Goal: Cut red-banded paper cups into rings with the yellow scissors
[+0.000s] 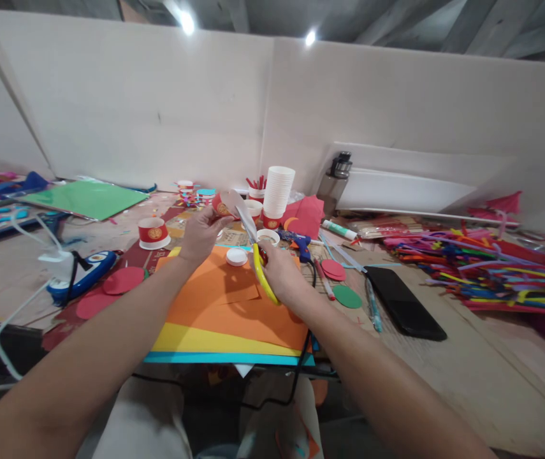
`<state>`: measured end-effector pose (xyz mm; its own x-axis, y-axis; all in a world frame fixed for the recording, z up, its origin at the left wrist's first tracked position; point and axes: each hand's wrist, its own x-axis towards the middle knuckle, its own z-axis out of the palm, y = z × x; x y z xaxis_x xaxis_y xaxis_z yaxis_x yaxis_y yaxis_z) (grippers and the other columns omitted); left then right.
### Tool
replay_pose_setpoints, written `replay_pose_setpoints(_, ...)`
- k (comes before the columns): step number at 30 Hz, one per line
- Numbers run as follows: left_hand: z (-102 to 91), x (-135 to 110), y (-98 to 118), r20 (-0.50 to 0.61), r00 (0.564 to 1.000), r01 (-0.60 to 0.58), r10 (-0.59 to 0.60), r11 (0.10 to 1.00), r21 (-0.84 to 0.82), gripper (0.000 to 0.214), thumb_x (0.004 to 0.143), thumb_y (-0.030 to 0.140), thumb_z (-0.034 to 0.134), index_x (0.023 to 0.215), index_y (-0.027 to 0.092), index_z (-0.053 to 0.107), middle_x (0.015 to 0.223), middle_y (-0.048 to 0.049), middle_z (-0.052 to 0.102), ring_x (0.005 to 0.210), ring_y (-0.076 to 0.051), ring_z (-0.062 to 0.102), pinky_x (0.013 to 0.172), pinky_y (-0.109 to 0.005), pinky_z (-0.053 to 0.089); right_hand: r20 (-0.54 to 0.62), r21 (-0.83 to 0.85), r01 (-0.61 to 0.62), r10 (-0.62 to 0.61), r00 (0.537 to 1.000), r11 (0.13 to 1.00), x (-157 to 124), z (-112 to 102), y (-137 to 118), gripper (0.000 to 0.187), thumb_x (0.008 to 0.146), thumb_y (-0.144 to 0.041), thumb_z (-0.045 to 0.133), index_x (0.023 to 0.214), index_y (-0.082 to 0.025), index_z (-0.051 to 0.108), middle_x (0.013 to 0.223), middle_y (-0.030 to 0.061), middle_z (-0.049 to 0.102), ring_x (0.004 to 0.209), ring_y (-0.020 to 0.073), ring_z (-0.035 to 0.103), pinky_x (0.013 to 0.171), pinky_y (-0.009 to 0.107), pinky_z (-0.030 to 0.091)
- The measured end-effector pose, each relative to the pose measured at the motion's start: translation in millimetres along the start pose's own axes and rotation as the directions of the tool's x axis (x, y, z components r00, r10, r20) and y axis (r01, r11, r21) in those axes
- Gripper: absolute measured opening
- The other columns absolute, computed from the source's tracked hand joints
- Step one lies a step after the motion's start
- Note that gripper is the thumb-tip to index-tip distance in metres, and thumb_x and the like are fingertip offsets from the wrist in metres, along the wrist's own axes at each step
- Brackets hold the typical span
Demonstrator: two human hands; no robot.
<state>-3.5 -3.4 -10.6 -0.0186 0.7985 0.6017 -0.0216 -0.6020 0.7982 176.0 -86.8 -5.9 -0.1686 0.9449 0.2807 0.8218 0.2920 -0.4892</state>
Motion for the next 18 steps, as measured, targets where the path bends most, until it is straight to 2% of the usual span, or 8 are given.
replay_pose_setpoints(6,-3.5,3,-5,-0.054,0.998,0.027,-0.027,1.0,-0.011,0.026,0.069,0.036,0.078,0.085,0.016,0.07,0.078,-0.0036,0.073,0.076,-0.017,0.067,0.075,-0.029,0.053,0.014,-0.026,-0.007,0.008,1.0,1.0,0,-2,-3,0.027,0.085,-0.019,0.053,0.109,-0.018,0.066,0.094,0.0097,0.073,0.081,0.019,0.064,0.062,0.024,0.036)
replay_pose_setpoints(10,-3.1,5,-12,-0.065,0.998,0.001,-0.009,0.994,-0.112,0.027,0.073,0.038,0.075,0.089,0.017,0.069,0.083,-0.0037,0.072,0.078,-0.015,0.068,0.077,-0.028,0.053,0.039,-0.057,-0.05,0.052,0.998,0.997,3,-1,-3,0.032,0.087,-0.02,0.052,0.116,-0.017,0.065,0.092,0.0105,0.073,0.078,0.0192,0.065,0.064,0.024,0.037)
replay_pose_setpoints(13,-2.0,5,-13,-0.054,0.998,-0.021,0.015,0.992,-0.124,0.028,0.071,0.039,0.077,0.087,0.018,0.068,0.084,-0.0039,0.072,0.078,-0.015,0.067,0.078,-0.028,0.053,0.042,-0.055,-0.049,0.051,0.998,0.997,3,0,-2,0.034,0.087,-0.021,0.052,0.119,-0.018,0.065,0.091,0.0101,0.073,0.077,0.0192,0.065,0.064,0.025,0.038)
replay_pose_setpoints(15,-2.4,4,-11,0.004,0.998,-0.056,0.056,0.995,-0.08,0.031,0.067,0.037,0.08,0.088,0.018,0.068,0.088,-0.0047,0.072,0.084,-0.016,0.067,0.082,-0.029,0.052,0.033,-0.039,-0.041,0.043,0.999,0.998,2,1,-2,0.031,0.088,-0.021,0.052,0.114,-0.017,0.066,0.092,0.0104,0.073,0.078,0.0192,0.065,0.064,0.024,0.038)
replay_pose_setpoints(18,-5.6,3,-8,0.074,0.987,-0.149,0.143,0.984,0.096,0.03,0.066,0.034,0.081,0.09,0.019,0.07,0.095,-0.0053,0.072,0.094,-0.019,0.066,0.09,-0.032,0.05,0.024,0.017,-0.045,0.044,0.999,0.999,1,1,-3,0.024,0.089,-0.023,0.052,0.104,-0.016,0.069,0.091,0.01,0.073,0.079,0.0181,0.065,0.065,0.024,0.039)
